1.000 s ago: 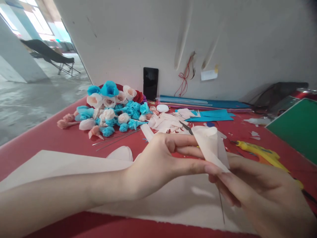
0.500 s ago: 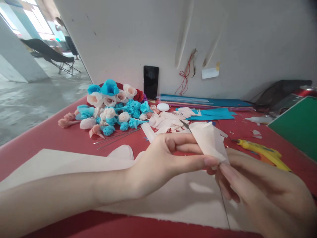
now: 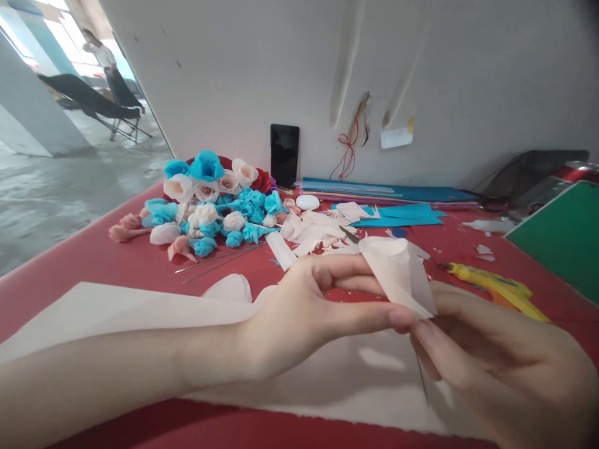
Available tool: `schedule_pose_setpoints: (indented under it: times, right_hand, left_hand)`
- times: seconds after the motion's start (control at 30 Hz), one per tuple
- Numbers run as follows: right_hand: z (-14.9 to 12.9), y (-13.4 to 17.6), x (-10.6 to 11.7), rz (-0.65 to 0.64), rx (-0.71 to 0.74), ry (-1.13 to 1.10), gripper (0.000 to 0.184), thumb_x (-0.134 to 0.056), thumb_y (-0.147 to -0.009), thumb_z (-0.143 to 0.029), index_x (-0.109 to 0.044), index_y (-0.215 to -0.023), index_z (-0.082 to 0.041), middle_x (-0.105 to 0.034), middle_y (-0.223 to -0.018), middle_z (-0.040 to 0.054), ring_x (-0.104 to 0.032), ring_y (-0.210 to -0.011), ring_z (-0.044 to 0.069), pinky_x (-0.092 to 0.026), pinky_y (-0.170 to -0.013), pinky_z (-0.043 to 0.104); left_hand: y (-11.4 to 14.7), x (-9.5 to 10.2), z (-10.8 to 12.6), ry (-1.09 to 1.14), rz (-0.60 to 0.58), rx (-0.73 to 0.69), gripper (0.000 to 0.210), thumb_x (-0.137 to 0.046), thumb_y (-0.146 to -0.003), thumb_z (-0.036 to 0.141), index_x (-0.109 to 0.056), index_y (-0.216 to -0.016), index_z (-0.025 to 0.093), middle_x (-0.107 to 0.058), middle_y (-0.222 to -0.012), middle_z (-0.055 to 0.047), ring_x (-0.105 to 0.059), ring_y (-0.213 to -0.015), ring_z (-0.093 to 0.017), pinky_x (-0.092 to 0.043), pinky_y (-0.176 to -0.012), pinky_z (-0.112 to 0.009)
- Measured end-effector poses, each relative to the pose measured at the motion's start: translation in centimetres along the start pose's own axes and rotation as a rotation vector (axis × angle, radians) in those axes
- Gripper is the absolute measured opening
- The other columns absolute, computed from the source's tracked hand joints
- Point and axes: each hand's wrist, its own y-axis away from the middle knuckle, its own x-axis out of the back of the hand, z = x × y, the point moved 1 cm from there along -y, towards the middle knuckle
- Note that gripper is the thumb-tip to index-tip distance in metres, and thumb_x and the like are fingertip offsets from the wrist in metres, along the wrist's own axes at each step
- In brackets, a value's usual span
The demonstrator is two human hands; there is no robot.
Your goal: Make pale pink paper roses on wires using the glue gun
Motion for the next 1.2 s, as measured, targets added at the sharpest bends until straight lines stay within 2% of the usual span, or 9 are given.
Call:
schedule_pose_setpoints:
  times: [0.13,0.33,0.53,0.67,0.73,0.83,0.93,1.1,1.2]
  right_hand:
    - [0.1,0.0,0.0,0.023,0.046,0.013,0.026,-0.055,-0.072,-0.025,-0.043,-0.049,-0.020,-0.043,-0.044,-0.0055,-0.042,-0.038,0.008,-0.036,-0.037,0.015]
    - [-0.1,-0.1,-0.1,0.045,0.040,0.005,0.022,-0.054,-0.071,-0.025,-0.050,-0.050,-0.022,-0.049,-0.048,-0.0045,-0.043,-0.038,0.009,-0.037,-0.033,0.016]
    - [0.4,0.2,0.4,0.024,0.236,0.067,0.016,-0.053,-0.075,-0.016,-0.048,-0.064,-0.026,-0.049,-0.051,-0.0078,-0.045,-0.040,0.009,-0.034,-0.032,0.015]
    - [0.6,0.4,1.0,0.033,0.396,0.213,0.010,-0.055,-0.079,-0.019,-0.053,-0.079,-0.028,-0.059,-0.067,-0.0057,-0.057,-0.057,0.011,-0.043,-0.043,0.018]
    - [0.5,0.4,1.2,0.021,0.424,0.305,0.004,-0.054,-0.083,-0.024,-0.055,-0.082,-0.028,-0.061,-0.075,-0.0049,-0.059,-0.062,0.011,-0.045,-0.049,0.020]
    - [0.3,0.5,1.4,0.030,0.422,0.405,0.013,-0.048,-0.088,-0.033,-0.057,-0.081,-0.028,-0.061,-0.076,-0.0063,-0.056,-0.060,0.009,-0.043,-0.054,0.022]
    - [0.3,0.4,1.4,0.004,0.445,0.434,0.013,-0.048,-0.089,-0.032,-0.057,-0.082,-0.025,-0.061,-0.078,-0.0047,-0.056,-0.063,0.009,-0.042,-0.058,0.022]
    - [0.5,-0.3,1.2,0.004,0.596,0.408,0.008,-0.051,-0.085,-0.017,-0.049,-0.082,-0.024,-0.056,-0.071,-0.0039,-0.052,-0.052,0.008,-0.039,-0.045,0.021]
    - [0.8,-1.0,1.1,-0.086,0.561,0.341,0.009,-0.049,-0.083,-0.017,-0.050,-0.086,-0.025,-0.051,-0.064,-0.0050,-0.048,-0.045,0.007,-0.038,-0.039,0.017]
  left_hand:
    - [-0.1,-0.1,0.0,0.005,-0.007,0.004,0.021,-0.069,-0.075,0.025,-0.068,-0.095,0.018,-0.070,-0.105,-0.004,-0.063,-0.102,-0.022,-0.050,-0.086,-0.029]
    - [-0.2,-0.6,0.8,-0.085,0.012,-0.138,0.011,-0.067,-0.077,0.020,-0.069,-0.086,0.014,-0.069,-0.102,-0.006,-0.060,-0.104,-0.021,-0.045,-0.094,-0.031]
    - [-0.2,-0.4,1.0,-0.201,0.068,-0.169,0.017,-0.071,-0.072,0.024,-0.069,-0.089,0.019,-0.068,-0.106,-0.003,-0.057,-0.109,-0.022,-0.040,-0.099,-0.033]
    - [-0.2,-0.1,1.3,-0.256,-0.046,-0.230,0.012,-0.065,-0.077,0.021,-0.066,-0.088,0.018,-0.068,-0.095,-0.002,-0.061,-0.095,-0.018,-0.047,-0.088,-0.029]
    - [-0.2,0.0,1.5,-0.356,-0.024,-0.265,0.009,-0.066,-0.075,0.019,-0.064,-0.083,0.016,-0.066,-0.087,-0.001,-0.061,-0.087,-0.015,-0.048,-0.081,-0.026]
    - [-0.2,0.1,1.9,-0.491,0.033,-0.356,0.009,-0.067,-0.070,0.014,-0.061,-0.077,0.014,-0.061,-0.079,0.001,-0.058,-0.080,-0.012,-0.046,-0.077,-0.022]
    - [-0.3,0.1,1.9,-0.524,0.000,-0.395,0.009,-0.063,-0.070,0.008,-0.059,-0.077,0.013,-0.058,-0.076,0.002,-0.056,-0.075,-0.008,-0.045,-0.073,-0.018]
    - [-0.3,0.1,1.5,-0.566,0.067,-0.484,0.025,-0.062,-0.066,0.005,-0.054,-0.088,0.014,-0.057,-0.081,0.003,-0.056,-0.076,-0.007,-0.045,-0.074,-0.015]
    - [-0.3,0.1,1.6,-0.615,0.064,-0.553,0.033,-0.061,-0.064,0.001,-0.052,-0.094,0.013,-0.059,-0.083,0.003,-0.056,-0.076,-0.007,-0.045,-0.076,-0.014]
